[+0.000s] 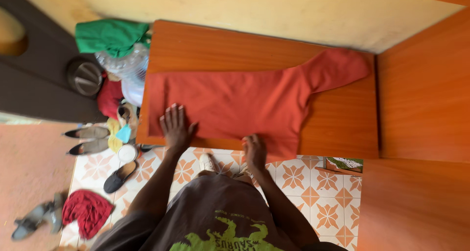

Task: The person picks up a red sweatshirt from a bed, spreads it out on a wooden surface by hand, folds the sleeves and body into a square, and places it inside a drawer with other folded items.

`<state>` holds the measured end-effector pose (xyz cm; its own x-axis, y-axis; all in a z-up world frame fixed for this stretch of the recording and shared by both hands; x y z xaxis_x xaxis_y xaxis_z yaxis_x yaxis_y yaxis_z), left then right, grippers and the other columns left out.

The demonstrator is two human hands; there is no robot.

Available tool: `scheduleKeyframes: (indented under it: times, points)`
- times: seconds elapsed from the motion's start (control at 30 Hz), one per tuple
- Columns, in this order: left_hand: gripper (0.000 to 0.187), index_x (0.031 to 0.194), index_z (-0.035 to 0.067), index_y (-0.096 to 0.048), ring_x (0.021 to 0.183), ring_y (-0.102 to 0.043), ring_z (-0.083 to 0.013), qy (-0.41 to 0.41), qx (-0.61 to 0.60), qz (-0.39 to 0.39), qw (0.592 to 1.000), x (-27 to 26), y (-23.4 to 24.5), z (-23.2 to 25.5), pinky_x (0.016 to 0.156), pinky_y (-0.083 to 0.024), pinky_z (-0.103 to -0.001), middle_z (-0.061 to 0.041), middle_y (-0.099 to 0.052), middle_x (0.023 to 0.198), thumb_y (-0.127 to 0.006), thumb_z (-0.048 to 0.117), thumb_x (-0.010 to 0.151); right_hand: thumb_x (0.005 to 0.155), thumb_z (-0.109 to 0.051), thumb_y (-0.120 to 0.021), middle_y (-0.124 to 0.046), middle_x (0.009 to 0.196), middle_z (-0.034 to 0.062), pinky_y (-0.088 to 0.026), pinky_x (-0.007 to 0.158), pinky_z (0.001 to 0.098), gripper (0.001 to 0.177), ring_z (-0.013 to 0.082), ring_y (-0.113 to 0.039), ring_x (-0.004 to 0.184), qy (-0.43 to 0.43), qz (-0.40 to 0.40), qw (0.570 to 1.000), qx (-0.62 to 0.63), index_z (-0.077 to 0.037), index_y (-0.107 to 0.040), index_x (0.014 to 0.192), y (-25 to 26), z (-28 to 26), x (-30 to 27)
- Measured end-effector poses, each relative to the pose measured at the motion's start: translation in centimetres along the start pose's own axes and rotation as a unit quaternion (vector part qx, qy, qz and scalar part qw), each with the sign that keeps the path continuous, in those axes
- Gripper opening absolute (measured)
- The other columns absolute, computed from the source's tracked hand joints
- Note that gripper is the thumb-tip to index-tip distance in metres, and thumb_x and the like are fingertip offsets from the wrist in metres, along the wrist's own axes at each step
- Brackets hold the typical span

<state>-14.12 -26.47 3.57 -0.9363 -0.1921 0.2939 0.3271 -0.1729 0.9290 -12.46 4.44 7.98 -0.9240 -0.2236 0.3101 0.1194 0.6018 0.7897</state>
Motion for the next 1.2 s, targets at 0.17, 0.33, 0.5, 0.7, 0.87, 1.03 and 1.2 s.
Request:
scheduleKeyframes:
  times: [0.17, 0.33, 0.5, 0.7, 0.87, 1.03, 1.2]
  points:
    - [0.082, 0.165, 0.008, -0.028, 0.161, -0.014, -0.0341, -0.002, -0.003, -0.011, 1.000, -0.6, 1.7, -5.9, 0.127, -0.007, -0.059, -0.014, -0.019, 0.174, -0.042, 0.060, 0.103, 0.097, -0.020, -0.070, -0.066, 0.114, 0.0116, -0.050, 0.093, 0.0450, 0.019, 0.0325, -0.063, 0.108, -0.020, -0.048, 0.997, 0.066, -0.007, -0.067, 0.110, -0.3, -0.6, 0.3]
    - [0.076, 0.165, 0.008, -0.029, 0.160, -0.016, -0.0381, 0.080, -0.033, -0.034, 0.996, -0.7, 2.7, -10.0, 0.124, -0.009, -0.065, -0.017, -0.020, 0.174, -0.041, 0.056, 0.106, 0.095, -0.030, -0.068, -0.054, 0.141, 0.0223, -0.040, 0.105, 0.0543, 0.047, 0.0408, -0.050, 0.131, -0.032, 0.105, 0.987, -0.115, 0.001, -0.061, 0.129, 3.3, 3.6, 1.5]
    - [0.082, 0.162, 0.004, -0.032, 0.157, -0.018, -0.0474, 0.164, 0.055, -0.009, 0.985, -0.6, 0.9, -10.4, 0.118, -0.009, -0.072, -0.026, -0.023, 0.169, -0.052, 0.058, 0.104, 0.100, -0.023, -0.061, -0.050, 0.151, 0.0226, -0.040, 0.112, 0.0512, 0.046, 0.0405, -0.046, 0.141, -0.020, 0.058, 0.995, -0.073, 0.002, -0.057, 0.138, 3.0, 5.0, -1.6]
    - [0.082, 0.163, 0.015, -0.032, 0.162, -0.014, -0.0390, -0.013, 0.099, -0.006, 0.995, -2.1, -3.5, 5.5, 0.124, -0.009, -0.070, -0.016, -0.022, 0.173, -0.061, 0.057, 0.099, 0.096, -0.020, -0.066, -0.062, 0.133, 0.0154, -0.048, 0.103, 0.0473, 0.030, 0.0363, -0.057, 0.124, -0.072, 0.075, 0.995, -0.014, -0.003, -0.066, 0.121, 3.0, 5.8, -3.3]
    - [0.081, 0.158, 0.010, -0.033, 0.155, -0.010, -0.0420, -0.115, -0.105, -0.104, 0.982, -3.1, -4.2, 19.9, 0.117, -0.007, -0.072, -0.021, -0.016, 0.168, -0.063, 0.050, 0.094, 0.101, -0.023, -0.065, -0.074, 0.109, 0.0095, -0.057, 0.086, 0.0371, 0.023, 0.0238, -0.072, 0.098, -0.194, 0.065, 0.962, 0.179, -0.005, -0.069, 0.114, 1.6, 15.6, -1.0]
    - [0.081, 0.157, 0.011, -0.036, 0.155, -0.015, -0.0394, -0.106, -0.093, -0.145, 0.979, -3.4, -7.1, 26.4, 0.119, -0.013, -0.070, -0.017, -0.019, 0.168, -0.067, 0.045, 0.090, 0.095, -0.027, -0.073, -0.070, 0.105, 0.0059, -0.055, 0.072, 0.0333, 0.033, 0.0203, -0.065, 0.086, -0.316, 0.088, 0.868, 0.372, -0.007, -0.063, 0.118, 0.9, 31.1, 4.1]
    - [0.084, 0.153, 0.013, -0.037, 0.152, -0.018, -0.0410, -0.028, -0.049, -0.141, 0.988, -3.0, -9.9, 28.5, 0.113, -0.018, -0.070, -0.017, -0.022, 0.165, -0.072, 0.046, 0.084, 0.101, -0.029, -0.084, -0.056, 0.102, 0.0088, -0.043, 0.072, 0.0402, 0.046, 0.0228, -0.054, 0.084, -0.305, 0.122, 0.810, 0.486, -0.001, -0.050, 0.111, 7.5, 43.6, 13.4]
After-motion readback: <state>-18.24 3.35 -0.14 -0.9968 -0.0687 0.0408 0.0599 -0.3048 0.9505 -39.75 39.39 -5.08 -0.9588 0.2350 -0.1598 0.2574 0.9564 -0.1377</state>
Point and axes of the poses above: each hand's wrist, its own x-axis towards the middle knuckle, its own y-axis out of the back of the hand, z = x × y, the point moved 9 cm from there along x, towards the middle knuckle
